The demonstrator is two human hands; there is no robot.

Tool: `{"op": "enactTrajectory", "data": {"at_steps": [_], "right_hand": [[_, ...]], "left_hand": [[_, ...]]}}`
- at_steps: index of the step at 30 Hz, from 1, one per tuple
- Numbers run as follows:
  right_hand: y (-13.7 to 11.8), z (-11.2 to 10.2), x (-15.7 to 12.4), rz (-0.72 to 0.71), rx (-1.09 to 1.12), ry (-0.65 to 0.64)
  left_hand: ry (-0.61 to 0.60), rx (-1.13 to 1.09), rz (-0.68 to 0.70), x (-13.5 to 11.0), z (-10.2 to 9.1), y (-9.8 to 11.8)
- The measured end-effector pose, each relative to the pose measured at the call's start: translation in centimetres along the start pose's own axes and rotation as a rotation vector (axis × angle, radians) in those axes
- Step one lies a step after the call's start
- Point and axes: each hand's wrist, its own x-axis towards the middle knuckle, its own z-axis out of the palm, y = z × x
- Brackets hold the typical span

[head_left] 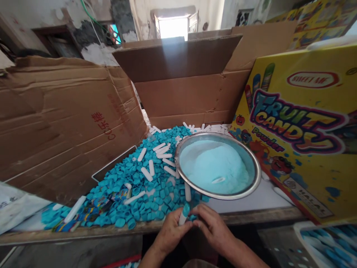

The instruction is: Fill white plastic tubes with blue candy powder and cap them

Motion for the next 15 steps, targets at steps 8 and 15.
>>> {"op": "enactTrajectory", "data": {"at_steps": [8, 15], "right_hand": [[2.2, 0.6, 0.8, 0.457, -0.177, -0.034], [1.8, 1.5, 1.8, 0.411, -0.538, -0.11]], "left_hand": [[0.182, 0.249, -0.043, -0.2, -1.8, -0.4], [0.201, 0.258, -0.038, -0.6, -2.2, -1.0]]}}
